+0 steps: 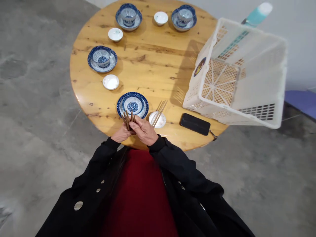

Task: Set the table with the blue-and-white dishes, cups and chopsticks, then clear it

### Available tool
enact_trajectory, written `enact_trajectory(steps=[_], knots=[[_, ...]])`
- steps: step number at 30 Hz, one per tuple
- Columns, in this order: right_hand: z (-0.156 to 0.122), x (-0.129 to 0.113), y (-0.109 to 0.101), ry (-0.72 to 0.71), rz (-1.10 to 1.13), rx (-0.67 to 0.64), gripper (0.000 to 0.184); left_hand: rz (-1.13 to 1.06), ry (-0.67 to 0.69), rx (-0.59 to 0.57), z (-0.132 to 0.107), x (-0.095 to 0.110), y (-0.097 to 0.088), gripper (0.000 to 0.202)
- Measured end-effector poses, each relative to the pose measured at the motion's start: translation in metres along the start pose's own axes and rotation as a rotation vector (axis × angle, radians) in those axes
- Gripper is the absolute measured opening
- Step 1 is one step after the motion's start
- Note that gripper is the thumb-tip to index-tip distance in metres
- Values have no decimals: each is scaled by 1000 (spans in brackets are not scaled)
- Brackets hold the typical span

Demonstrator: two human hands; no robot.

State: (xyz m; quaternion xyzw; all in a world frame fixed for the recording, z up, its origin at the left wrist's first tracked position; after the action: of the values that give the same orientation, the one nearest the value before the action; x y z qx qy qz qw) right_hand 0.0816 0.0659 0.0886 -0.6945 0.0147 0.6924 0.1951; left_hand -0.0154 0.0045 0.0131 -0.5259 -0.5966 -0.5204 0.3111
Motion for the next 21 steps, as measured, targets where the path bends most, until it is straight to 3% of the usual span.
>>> enact_trajectory(steps=[4, 8, 15, 21], knots=[[-6, 2, 8, -20, -72, -25, 45, 11, 45, -6, 2, -14, -4, 48], [-13, -1, 12, -36, -104, -33, 41, -26, 86, -37, 2, -25, 0, 36], [-24, -12, 11, -27, -151, 20, 34, -67, 219, -124, 1, -26, 8, 29], [-27, -20, 6, -92, -194, 111, 27, -58, 37, -95, 4, -32, 7, 24]])
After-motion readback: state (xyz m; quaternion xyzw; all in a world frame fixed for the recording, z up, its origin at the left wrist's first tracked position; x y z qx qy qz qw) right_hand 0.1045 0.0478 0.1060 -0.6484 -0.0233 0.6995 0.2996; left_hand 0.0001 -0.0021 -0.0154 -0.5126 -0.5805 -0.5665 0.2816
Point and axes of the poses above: each hand's wrist, its own z-axis towards the middle knuckle, its own y-axis out of the palm, x = y × z, the point moved 4 cm from there along z, towards the middle knuckle, and after that the axes turned 15 degrees about -x, right-handed, at the moved point
